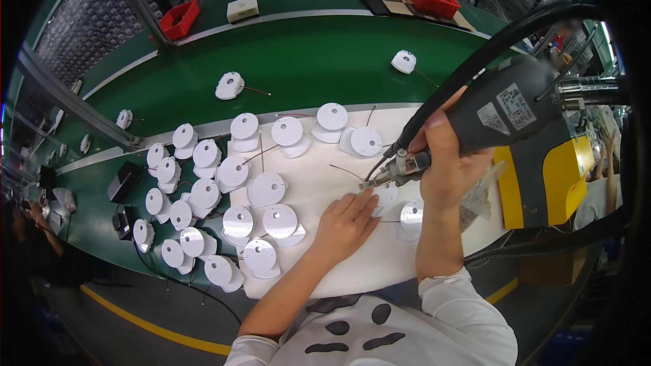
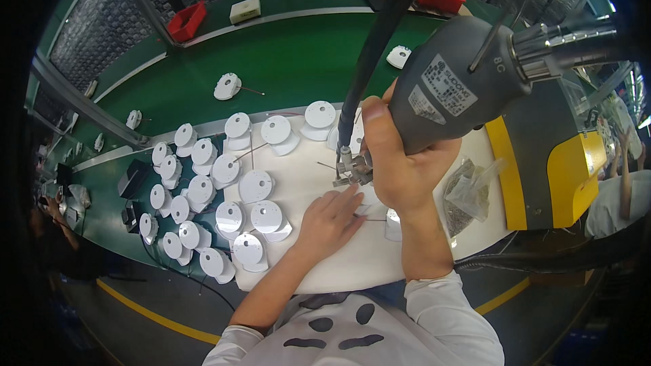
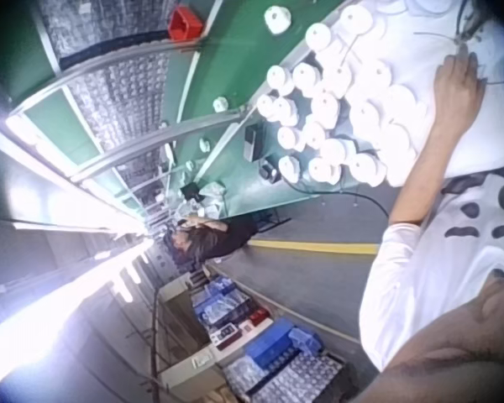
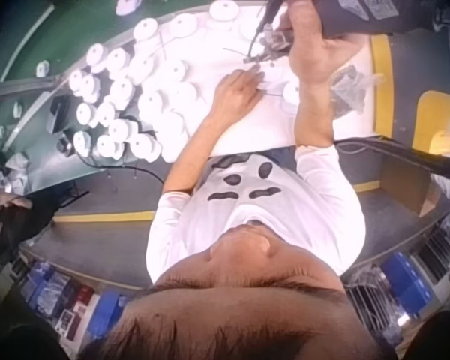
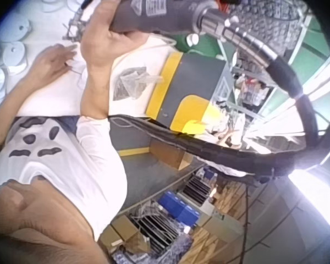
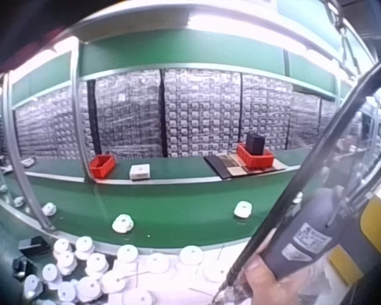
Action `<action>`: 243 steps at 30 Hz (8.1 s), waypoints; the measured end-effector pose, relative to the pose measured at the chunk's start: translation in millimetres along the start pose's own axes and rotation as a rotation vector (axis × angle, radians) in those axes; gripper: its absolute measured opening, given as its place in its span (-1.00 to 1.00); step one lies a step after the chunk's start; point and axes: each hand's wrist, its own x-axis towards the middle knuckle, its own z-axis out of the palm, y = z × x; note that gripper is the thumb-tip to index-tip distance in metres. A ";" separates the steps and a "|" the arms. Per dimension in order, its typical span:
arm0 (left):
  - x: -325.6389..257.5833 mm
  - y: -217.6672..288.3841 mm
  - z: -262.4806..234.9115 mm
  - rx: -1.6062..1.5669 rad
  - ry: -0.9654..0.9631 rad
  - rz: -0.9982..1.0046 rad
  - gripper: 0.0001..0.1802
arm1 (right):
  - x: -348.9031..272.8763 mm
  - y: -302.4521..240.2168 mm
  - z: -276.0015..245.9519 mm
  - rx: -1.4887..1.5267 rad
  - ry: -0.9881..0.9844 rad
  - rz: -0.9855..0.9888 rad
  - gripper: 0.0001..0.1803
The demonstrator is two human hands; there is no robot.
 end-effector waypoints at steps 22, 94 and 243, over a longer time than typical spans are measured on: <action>239.0 -105.2 83.6 0.099 0.272 -0.136 -0.62 | 34.1 -55.9 -63.3 -0.265 0.514 -0.155 -0.62; 0.2 -5.2 7.4 0.128 -0.007 0.009 -0.60 | -1.3 -4.8 -8.9 -0.012 0.025 0.107 -0.81; -1.7 4.7 1.5 0.188 0.012 0.026 -0.51 | 7.1 -27.1 -26.0 0.032 0.143 0.018 -0.74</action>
